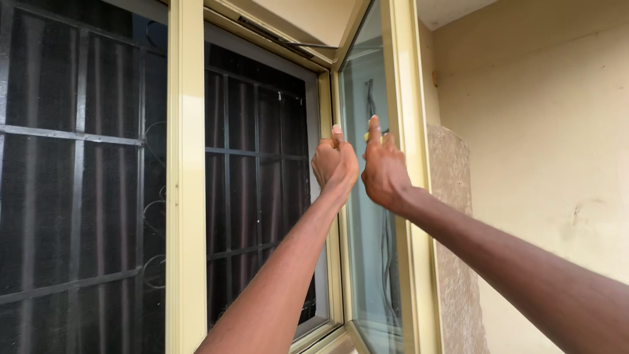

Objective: The person wipes a window pane and frame with a patterned cloth, repeatedly dipping the cloth into a bucket of soapy water and wringing it out. They clean multiple sections of the window, including the glass and the frame edges, while standing on a balcony.

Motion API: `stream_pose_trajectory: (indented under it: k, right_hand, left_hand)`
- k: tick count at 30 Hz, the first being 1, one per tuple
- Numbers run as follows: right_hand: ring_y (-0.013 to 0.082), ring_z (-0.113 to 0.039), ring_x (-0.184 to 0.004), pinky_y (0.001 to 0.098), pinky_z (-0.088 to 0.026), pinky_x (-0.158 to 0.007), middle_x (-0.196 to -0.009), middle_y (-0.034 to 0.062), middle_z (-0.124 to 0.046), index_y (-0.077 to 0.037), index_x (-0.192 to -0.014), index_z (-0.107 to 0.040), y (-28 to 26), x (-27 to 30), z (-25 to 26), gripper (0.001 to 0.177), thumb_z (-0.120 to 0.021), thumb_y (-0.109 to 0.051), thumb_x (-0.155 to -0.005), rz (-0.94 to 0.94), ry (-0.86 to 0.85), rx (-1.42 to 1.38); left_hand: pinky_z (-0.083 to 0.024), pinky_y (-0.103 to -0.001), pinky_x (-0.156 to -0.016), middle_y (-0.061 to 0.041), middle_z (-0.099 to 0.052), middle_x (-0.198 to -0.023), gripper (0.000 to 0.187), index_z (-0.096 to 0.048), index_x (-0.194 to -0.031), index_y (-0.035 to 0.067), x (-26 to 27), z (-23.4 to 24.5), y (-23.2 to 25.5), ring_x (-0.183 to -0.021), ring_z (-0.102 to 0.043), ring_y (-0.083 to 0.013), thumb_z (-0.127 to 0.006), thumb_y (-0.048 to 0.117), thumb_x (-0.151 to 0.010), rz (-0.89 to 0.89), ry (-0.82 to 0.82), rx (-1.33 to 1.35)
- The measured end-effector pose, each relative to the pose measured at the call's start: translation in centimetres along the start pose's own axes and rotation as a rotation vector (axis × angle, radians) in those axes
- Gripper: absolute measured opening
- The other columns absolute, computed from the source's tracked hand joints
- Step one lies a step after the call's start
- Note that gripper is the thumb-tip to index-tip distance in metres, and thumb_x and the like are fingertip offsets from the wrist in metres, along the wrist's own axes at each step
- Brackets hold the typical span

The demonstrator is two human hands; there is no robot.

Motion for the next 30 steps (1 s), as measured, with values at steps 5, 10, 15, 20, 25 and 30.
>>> stream_pose_trajectory:
  k: [5,10,15,20,25,30]
  right_hand:
    - [0.0404,-0.070,-0.089,0.0507,-0.056,-0.081,-0.093,0.0241,-0.069,-0.004,-0.141,-0.050,0.0,0.5,6.9,0.064,-0.059,0.009,-0.079,0.038,-0.044,-0.160]
    - [0.0391,-0.069,-0.096,0.0509,-0.054,-0.085,-0.103,0.0235,-0.068,-0.004,-0.136,-0.054,1.4,1.7,10.7,0.054,-0.054,0.014,-0.086,0.044,0.341,-0.252]
    - [0.0438,-0.066,-0.102,0.0535,-0.050,-0.087,-0.112,0.0276,-0.065,-0.004,-0.142,-0.050,3.4,5.4,7.7,0.045,-0.060,0.005,-0.099,-0.252,0.235,-0.344]
    - [0.0467,-0.056,-0.130,0.0532,-0.048,-0.108,-0.141,0.0308,-0.056,-0.005,-0.151,-0.043,3.7,12.4,5.8,0.074,-0.056,0.017,-0.082,-0.146,0.182,-0.369]
    - [0.0487,-0.041,-0.143,0.0537,-0.047,-0.110,-0.156,0.0355,-0.041,-0.008,-0.157,-0.040,3.7,18.9,6.1,0.087,-0.057,0.019,-0.077,-0.158,0.068,-0.343]
    - [0.0453,-0.056,-0.127,0.0436,-0.060,-0.091,-0.156,0.0334,-0.036,-0.013,-0.156,-0.042,3.5,27.1,7.6,0.090,-0.054,0.021,-0.073,-0.316,-0.205,-0.409]
  left_hand:
    - [-0.052,-0.050,-0.080,-0.018,-0.070,-0.082,0.060,-0.064,-0.098,-0.001,0.4,-3.0,1.6,-0.083,-0.068,-0.0338,-0.037,0.053,-0.105,-0.095,0.083,-0.007]
    - [-0.044,-0.048,-0.093,-0.020,-0.059,-0.103,0.059,-0.055,-0.103,-0.002,4.3,-5.9,1.2,-0.104,-0.056,-0.0346,-0.037,0.054,-0.106,-0.231,0.186,0.032]
    - [-0.040,-0.050,-0.096,-0.021,-0.050,-0.113,0.058,-0.045,-0.114,-0.003,9.4,-6.8,-1.3,-0.112,-0.048,-0.0355,-0.042,0.054,-0.104,-0.287,0.259,-0.063]
    - [-0.041,-0.049,-0.093,-0.019,-0.049,-0.111,0.053,-0.046,-0.110,-0.002,14.1,-5.7,-6.6,-0.109,-0.047,-0.0336,-0.043,0.051,-0.104,-0.120,0.129,-0.188]
    - [-0.041,-0.049,-0.095,-0.020,-0.052,-0.107,0.048,-0.050,-0.104,0.000,19.5,-5.1,-10.8,-0.105,-0.049,-0.0322,-0.043,0.047,-0.105,-0.075,0.081,-0.333]
    - [-0.041,-0.048,-0.094,-0.019,-0.052,-0.106,0.048,-0.050,-0.101,0.000,28.2,-3.1,-14.4,-0.104,-0.050,-0.0318,-0.042,0.046,-0.107,0.033,0.013,-0.376]
Point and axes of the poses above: each hand's wrist, its own x-axis away from the middle knuckle, its own z-axis out of the back of the hand, y = z × x, the point moved 3 cm from there along -x, towards the middle knuckle
